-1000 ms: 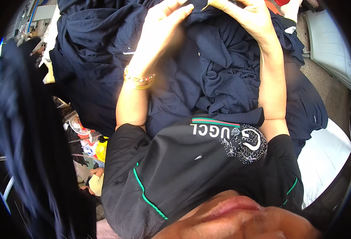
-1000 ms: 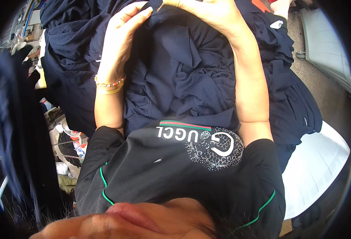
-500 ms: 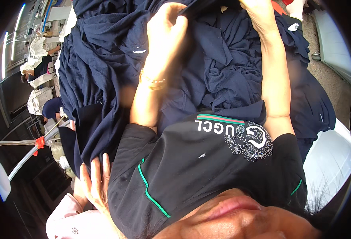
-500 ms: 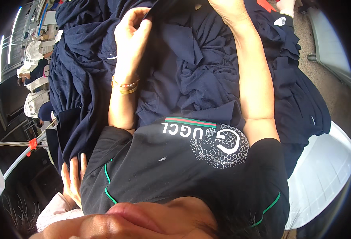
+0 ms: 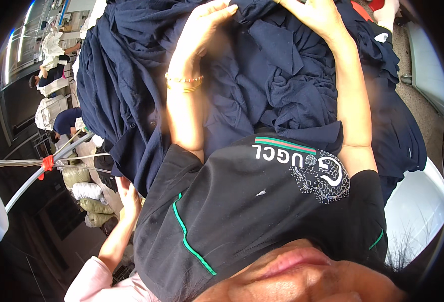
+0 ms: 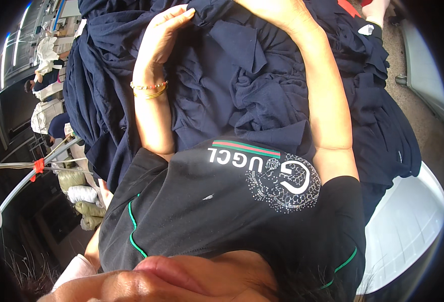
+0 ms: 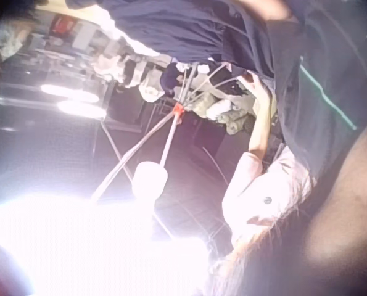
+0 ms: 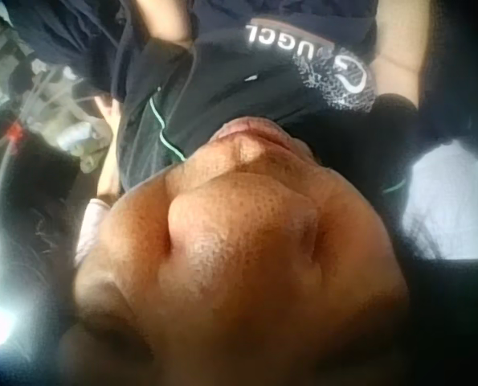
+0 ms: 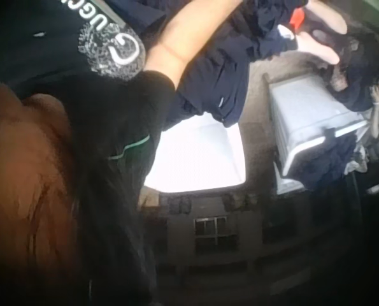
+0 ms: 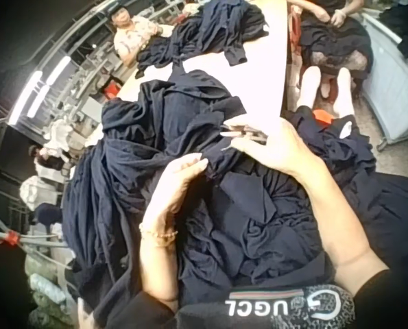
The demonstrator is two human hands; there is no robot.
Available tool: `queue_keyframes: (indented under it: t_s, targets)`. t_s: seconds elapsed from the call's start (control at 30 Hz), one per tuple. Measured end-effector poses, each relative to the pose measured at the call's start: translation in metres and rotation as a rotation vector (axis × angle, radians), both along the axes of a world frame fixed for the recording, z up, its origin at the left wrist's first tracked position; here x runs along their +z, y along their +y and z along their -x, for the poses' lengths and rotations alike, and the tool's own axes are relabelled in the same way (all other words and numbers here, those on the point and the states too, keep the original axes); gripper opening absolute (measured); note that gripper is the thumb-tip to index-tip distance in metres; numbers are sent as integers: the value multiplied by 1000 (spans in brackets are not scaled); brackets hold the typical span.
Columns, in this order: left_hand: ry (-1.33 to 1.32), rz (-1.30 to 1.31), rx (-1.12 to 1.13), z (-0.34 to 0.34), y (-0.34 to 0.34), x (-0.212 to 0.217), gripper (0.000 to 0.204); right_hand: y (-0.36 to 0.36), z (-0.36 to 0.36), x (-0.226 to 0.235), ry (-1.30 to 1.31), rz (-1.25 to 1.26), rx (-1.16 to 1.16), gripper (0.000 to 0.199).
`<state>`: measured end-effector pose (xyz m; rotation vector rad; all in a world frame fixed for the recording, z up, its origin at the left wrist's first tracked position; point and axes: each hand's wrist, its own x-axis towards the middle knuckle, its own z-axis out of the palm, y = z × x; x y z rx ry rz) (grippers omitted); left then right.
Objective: Trimming loose threads from navy blue shirts using a thread snip.
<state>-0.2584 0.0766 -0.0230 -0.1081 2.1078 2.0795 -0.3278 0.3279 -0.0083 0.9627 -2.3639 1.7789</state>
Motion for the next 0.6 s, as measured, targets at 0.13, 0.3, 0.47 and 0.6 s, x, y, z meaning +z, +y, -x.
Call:
queue_keyframes:
  t_s: [0.13,0.3,0.47,0.6]
  targets:
    - [-77,-82,11,-4,10,13,15,1,-6,5,547,-127,9,29]
    - [-18,-77,93,-17,-6,1,16,-14,-14,7,650,-147,22,29]
    - [112,3,223,-22,-1,1,13,-15,-15,10,731,-189,-17,26]
    - [118,89,-33,-9,-22,-10,25,-14,-16,10,763,-231,-29,23]
